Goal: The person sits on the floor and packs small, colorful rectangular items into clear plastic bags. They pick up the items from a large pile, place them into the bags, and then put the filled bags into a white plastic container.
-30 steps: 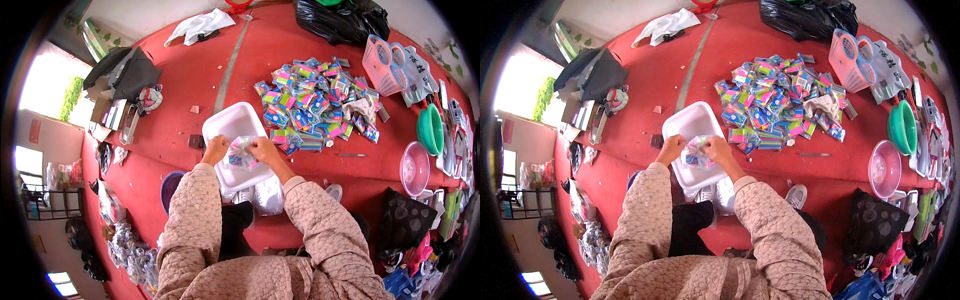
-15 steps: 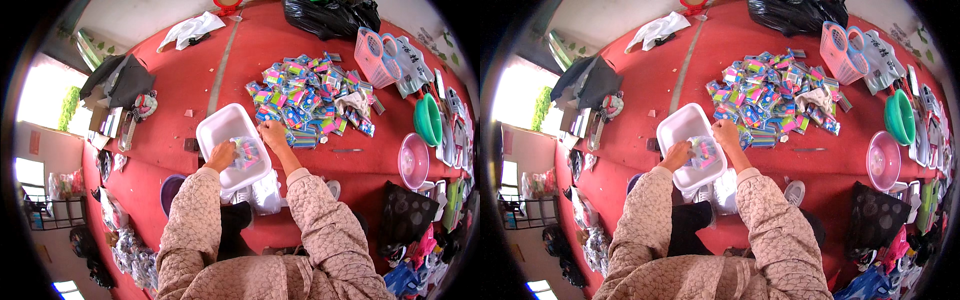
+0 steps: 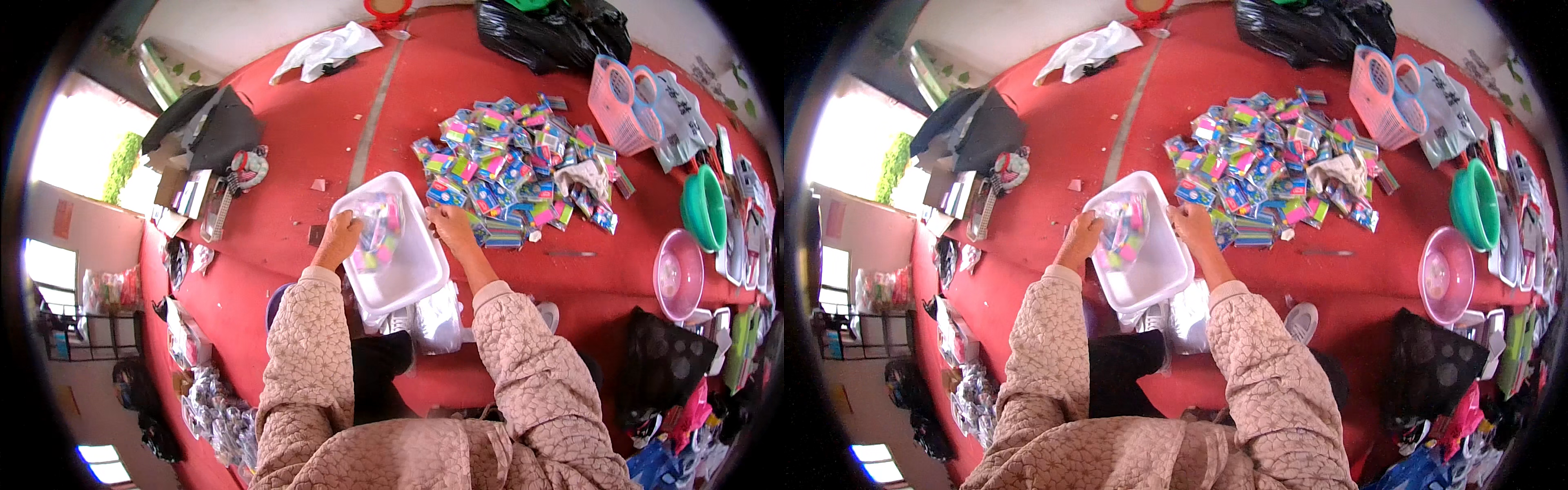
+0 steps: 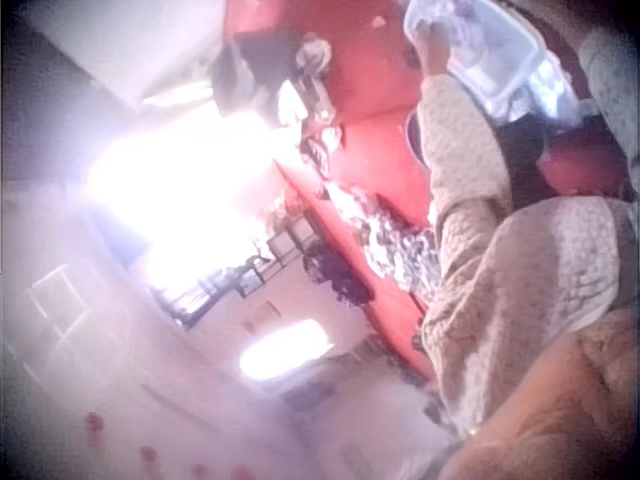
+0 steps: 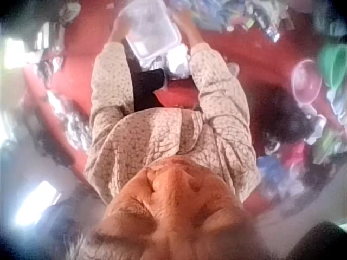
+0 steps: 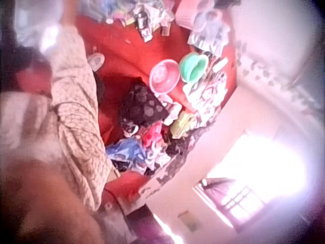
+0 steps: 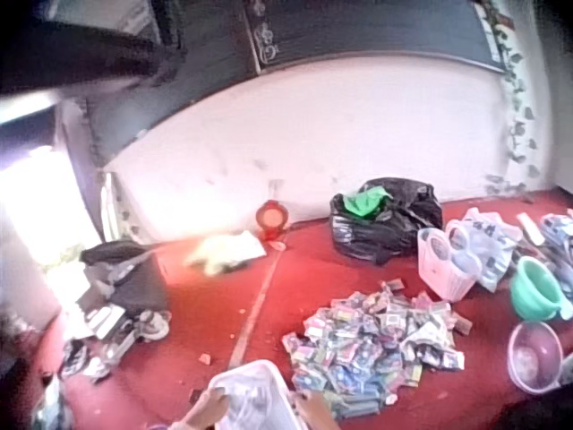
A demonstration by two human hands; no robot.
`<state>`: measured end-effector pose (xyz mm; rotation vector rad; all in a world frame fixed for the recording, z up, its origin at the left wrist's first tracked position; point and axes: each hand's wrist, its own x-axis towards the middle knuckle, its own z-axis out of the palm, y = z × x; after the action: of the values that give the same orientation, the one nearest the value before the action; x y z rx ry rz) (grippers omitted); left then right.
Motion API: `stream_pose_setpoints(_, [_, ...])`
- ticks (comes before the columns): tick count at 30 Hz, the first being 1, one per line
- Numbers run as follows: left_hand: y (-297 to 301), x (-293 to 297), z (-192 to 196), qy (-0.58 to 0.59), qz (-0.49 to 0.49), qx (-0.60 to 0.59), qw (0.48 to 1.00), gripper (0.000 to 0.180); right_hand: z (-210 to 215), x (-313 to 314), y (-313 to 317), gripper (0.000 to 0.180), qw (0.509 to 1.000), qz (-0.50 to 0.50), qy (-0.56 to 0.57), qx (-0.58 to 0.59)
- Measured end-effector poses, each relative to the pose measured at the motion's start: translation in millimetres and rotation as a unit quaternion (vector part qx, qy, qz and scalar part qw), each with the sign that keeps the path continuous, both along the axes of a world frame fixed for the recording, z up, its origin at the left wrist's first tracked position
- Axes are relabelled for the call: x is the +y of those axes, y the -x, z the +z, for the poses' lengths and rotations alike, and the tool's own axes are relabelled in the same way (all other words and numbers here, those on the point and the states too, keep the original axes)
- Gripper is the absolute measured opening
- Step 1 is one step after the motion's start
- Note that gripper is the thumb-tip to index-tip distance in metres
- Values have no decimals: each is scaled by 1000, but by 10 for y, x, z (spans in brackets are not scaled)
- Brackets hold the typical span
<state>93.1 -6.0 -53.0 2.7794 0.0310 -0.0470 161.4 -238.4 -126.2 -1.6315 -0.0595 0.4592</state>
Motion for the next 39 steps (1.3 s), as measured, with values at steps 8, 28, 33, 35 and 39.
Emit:
stream_pose_setpoints(8, [133,-801,745,235,72,-126,961,23,519,102,385,56,835,98,-473,263])
stream_pose_setpoints(28, [1442,-1159,1573,494,162,-256,815,20,1981,-759,1668,74,930,282,-222,74])
stream_pose_setpoints(33, [2118,-372,1826,538,278,-291,740,24,1846,-993,1707,42,938,220,-226,143])
stream_pose_setpoints(35, [2502,-219,2050,540,299,-315,721,22,1798,-1011,1642,30,954,137,-206,169])
stream_pose_setpoints(39, [3508,339,2081,440,365,-415,708,22,1591,-1152,1548,19,958,74,-204,187])
